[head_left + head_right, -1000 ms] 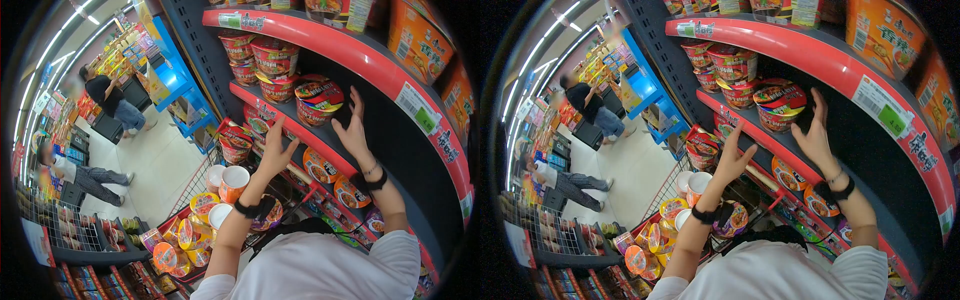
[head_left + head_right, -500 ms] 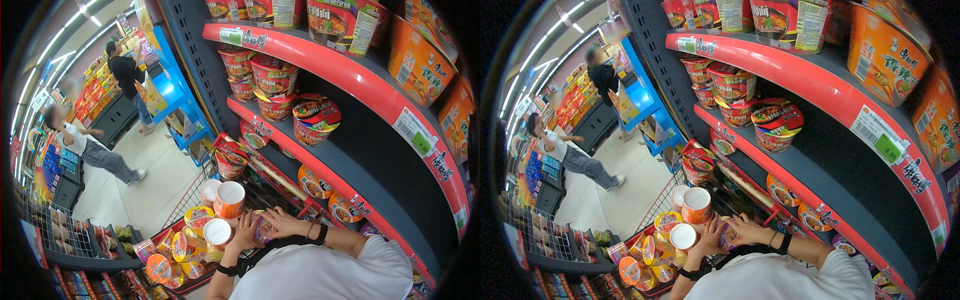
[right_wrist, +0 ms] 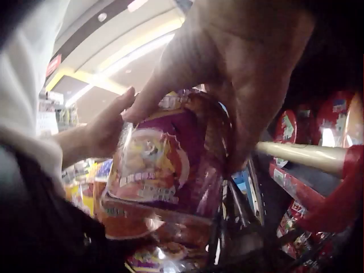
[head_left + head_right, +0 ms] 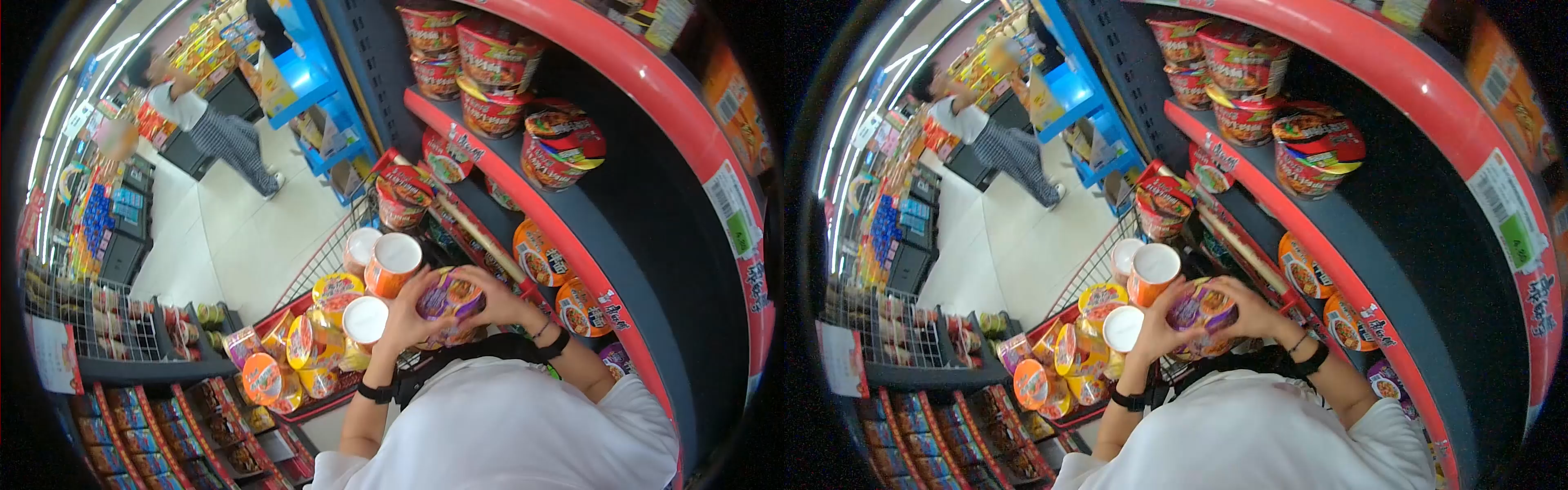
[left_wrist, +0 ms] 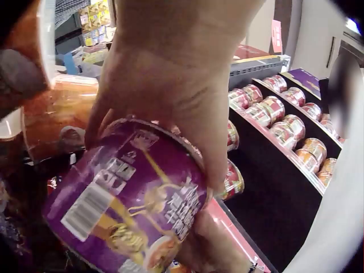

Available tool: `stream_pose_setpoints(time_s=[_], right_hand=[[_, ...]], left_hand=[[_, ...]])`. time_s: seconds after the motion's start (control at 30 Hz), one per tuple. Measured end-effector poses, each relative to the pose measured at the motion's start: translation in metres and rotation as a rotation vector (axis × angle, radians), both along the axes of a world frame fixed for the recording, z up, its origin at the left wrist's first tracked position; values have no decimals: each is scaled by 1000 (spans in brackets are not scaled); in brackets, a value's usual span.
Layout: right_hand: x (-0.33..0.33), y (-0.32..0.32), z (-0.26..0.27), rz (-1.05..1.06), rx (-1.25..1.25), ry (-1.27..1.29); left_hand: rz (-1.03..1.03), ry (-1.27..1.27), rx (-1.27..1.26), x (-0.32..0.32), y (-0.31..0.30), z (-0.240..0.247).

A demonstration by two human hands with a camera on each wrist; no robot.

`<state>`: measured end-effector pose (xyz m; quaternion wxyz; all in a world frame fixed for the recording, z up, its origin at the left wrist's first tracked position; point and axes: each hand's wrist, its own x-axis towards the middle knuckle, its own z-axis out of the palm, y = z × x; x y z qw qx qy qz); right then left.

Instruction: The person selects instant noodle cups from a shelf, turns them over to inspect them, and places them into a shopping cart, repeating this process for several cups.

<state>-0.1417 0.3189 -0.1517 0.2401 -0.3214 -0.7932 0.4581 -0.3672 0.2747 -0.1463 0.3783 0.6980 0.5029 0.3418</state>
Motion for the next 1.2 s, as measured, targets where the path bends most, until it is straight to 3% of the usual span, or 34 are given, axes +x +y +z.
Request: stream_pose_setpoints(time_s=[0.03,0.1,0.13,0.17,0.2,0.23,0.37,0.43,0.6,0.7,0.8,0.87,0.9,0.97,1.03,1.13,1.2], right_hand=[[4,6,-4,-6,65,28],[9,10,0,-80,-255,247],[11,7,24,-121,-486,347],[12,8,23,-118,-488,348],[14,8,20,-153,-607,547],[18,9,17,-191,-724,748],[30,5,9,-190,-924,918],[29,3,20,-172,-923,940],[20,2,34,-127,-891,1014],[19,3,37,-202,-857,1037],[19,6,41,-218,-776,930],[18,4,43,-206,-762,1002],[17,4,39,-200,-774,998],[18,7,21,-169,-453,589],[17,4,-3,-125,-466,482],[11,-11,-19,-60,-241,99],[14,-11,-17,39,-217,-55]], left_hand=[[60,-89,-33,1,3,11],[103,-375,7,-2,9,14],[111,-374,7,-3,9,16],[136,-533,-132,-2,8,21],[158,-692,-272,-1,7,26],[157,-692,-275,0,7,28],[30,-709,-280,15,-1,35],[34,-619,-285,20,-3,39],[103,-729,-338,30,-6,59],[143,-779,-298,36,-5,60],[175,-757,-159,35,-3,57],[129,-423,29,29,-2,51],[141,-422,24,27,-5,48],[15,-287,-111,24,-9,41],[31,-191,-104,17,-15,21],[31,-138,-367,3,-30,10],[28,-41,-336,-8,-35,-4]])
